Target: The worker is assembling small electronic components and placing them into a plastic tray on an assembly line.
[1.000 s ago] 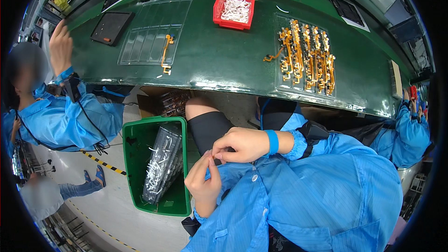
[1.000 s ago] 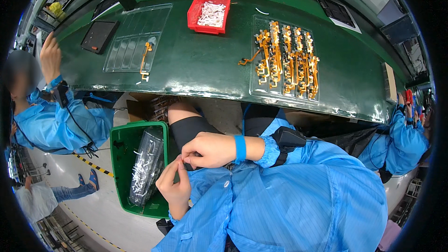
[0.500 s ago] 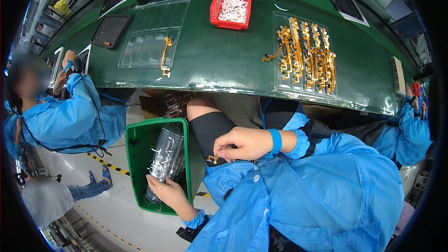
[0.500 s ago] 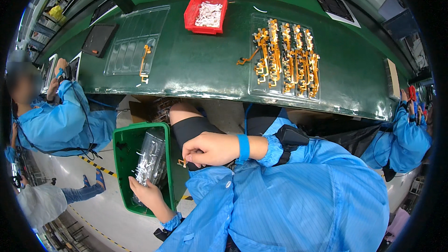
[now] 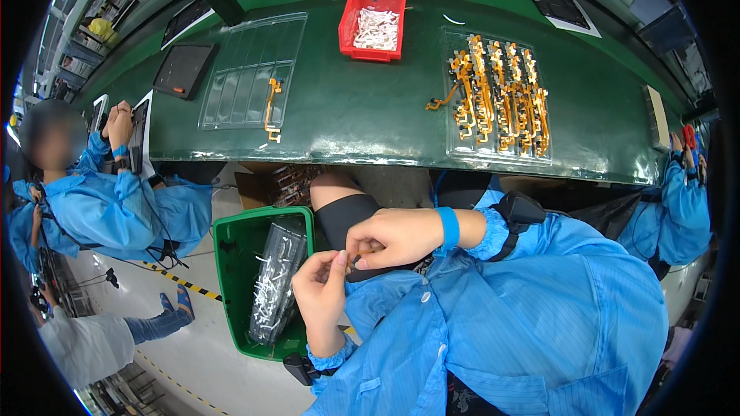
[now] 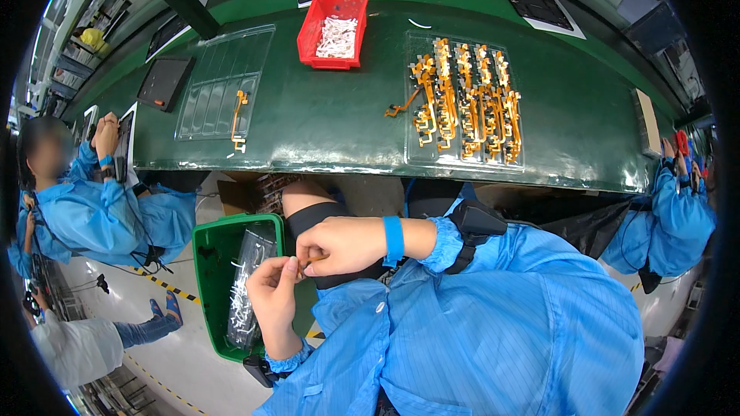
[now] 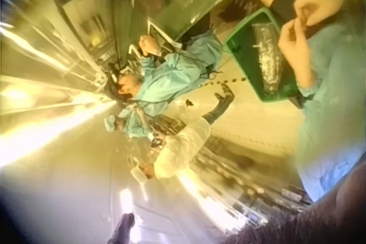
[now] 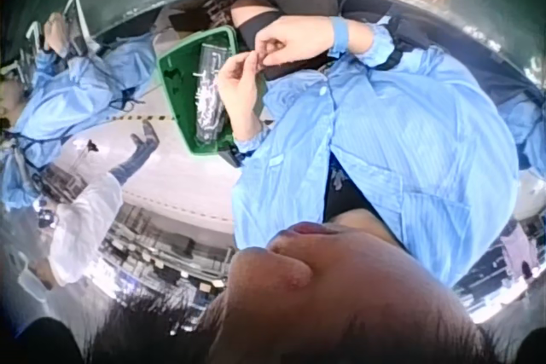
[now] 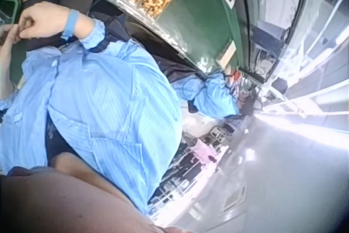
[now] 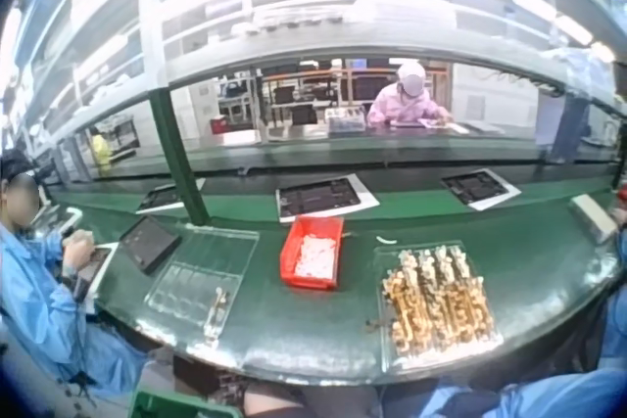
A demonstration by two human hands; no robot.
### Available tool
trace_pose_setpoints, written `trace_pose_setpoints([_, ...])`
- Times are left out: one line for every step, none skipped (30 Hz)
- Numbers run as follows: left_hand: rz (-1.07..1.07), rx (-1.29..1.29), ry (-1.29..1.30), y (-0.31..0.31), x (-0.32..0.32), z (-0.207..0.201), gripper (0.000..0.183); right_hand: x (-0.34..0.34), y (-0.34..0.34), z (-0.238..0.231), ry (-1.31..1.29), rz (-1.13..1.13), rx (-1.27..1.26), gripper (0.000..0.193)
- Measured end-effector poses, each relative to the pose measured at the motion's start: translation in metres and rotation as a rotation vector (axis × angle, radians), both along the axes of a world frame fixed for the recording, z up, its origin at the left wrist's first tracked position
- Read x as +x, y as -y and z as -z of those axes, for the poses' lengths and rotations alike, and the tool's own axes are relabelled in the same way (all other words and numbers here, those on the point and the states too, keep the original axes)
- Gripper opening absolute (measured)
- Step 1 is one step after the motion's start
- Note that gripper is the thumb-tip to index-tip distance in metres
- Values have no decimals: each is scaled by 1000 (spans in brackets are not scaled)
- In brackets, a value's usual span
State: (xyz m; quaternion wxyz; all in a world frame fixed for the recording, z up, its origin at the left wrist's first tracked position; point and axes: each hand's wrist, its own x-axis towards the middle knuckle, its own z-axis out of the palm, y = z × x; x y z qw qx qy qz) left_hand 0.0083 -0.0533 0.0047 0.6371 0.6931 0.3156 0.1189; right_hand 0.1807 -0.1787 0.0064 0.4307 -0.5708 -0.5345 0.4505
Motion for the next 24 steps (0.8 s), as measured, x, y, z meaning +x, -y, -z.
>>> trace_pose_setpoints([-9, 29, -31, -3, 4, -2, 13, 2, 0, 0, 2, 4, 1, 23])
trace_pose_setpoints([-26, 21, 11, -5, 10, -5, 13, 6, 0, -1, 81, 36, -48, 24])
trace_pose_setpoints([-23, 24, 11, -7, 15, -8, 13, 9, -1, -3, 158, 67, -96, 26])
trace_pose_setpoints([-46, -5, 31, -11, 20, -11, 13, 14, -1, -4, 202, 68, -100, 25])
trace_pose_setpoints([-69, -34, 51, -15, 25, -14, 13, 18, -3, 1, 202, 72, -98, 25])
trace_pose_setpoints([-93, -39, 67, -20, 30, -15, 13, 22, -6, 12, 268, 126, 59, 23])
trace_pose_setpoints([-87, -18, 86, -27, 35, -16, 14, 27, -8, 17, 333, 179, 216, 22])
trace_pose_setpoints([-90, -18, 108, -32, 40, -19, 14, 32, -11, 6, 223, 170, 63, 17])
trace_pose_setpoints([-93, -18, 130, -38, 46, -22, 15, 36, -16, 6, 145, 149, 7, 17])
trace_pose_setpoints([-86, -20, 137, -46, 51, -25, 16, 40, -20, 4, 1, 147, -34, 17])
trace_pose_setpoints([-71, -24, 148, -57, 59, -25, 18, 45, -23, 2, -139, 154, -79, 17])
trace_pose_setpoints([-77, -54, 171, -67, 63, -23, 19, 49, -30, 0, -242, 174, -82, 17])
trace_pose_setpoints([-78, -82, 194, -78, 68, -23, 19, 55, -38, 3, -201, 216, -11, 16])
trace_pose_setpoints([-66, -114, 186, -88, 73, -26, 21, 60, -46, 2, -230, 238, -24, 17])
trace_pose_setpoints([-72, -151, 190, -97, 78, -26, 21, 65, -58, 3, -258, 254, -40, 18])
trace_pose_setpoints([-70, -167, 210, -106, 85, -28, 21, 71, -66, 7, -328, 256, -17, 23])
trace_pose_setpoints([-69, -183, 229, -116, 92, -29, 21, 73, -74, 8, -476, 311, 9, 27])
trace_pose_setpoints([-60, -186, 246, -127, 100, -30, 21, 77, -80, 3, -569, 313, -36, 28])
trace_pose_setpoints([-65, -183, 236, -135, 105, -33, 21, 82, -86, -3, -662, 313, -81, 29])
trace_pose_setpoints([-89, -192, 247, -142, 111, -36, 21, 89, -92, -5, -694, 320, -68, 30])
trace_pose_setpoints([-116, -199, 259, -149, 115, -39, 21, 96, -99, -7, -727, 323, -53, 31])
trace_pose_setpoints([-112, -178, 264, -160, 117, -37, 22, 101, -107, -6, -728, 367, -20, 32])
trace_pose_setpoints([-113, -174, 265, -167, 119, -36, 22, 106, -117, -8, -703, 442, 13, 30])
trace_pose_setpoints([-138, -175, 276, -172, 122, -34, 23, 114, -129, -5, -643, 490, 55, 28])
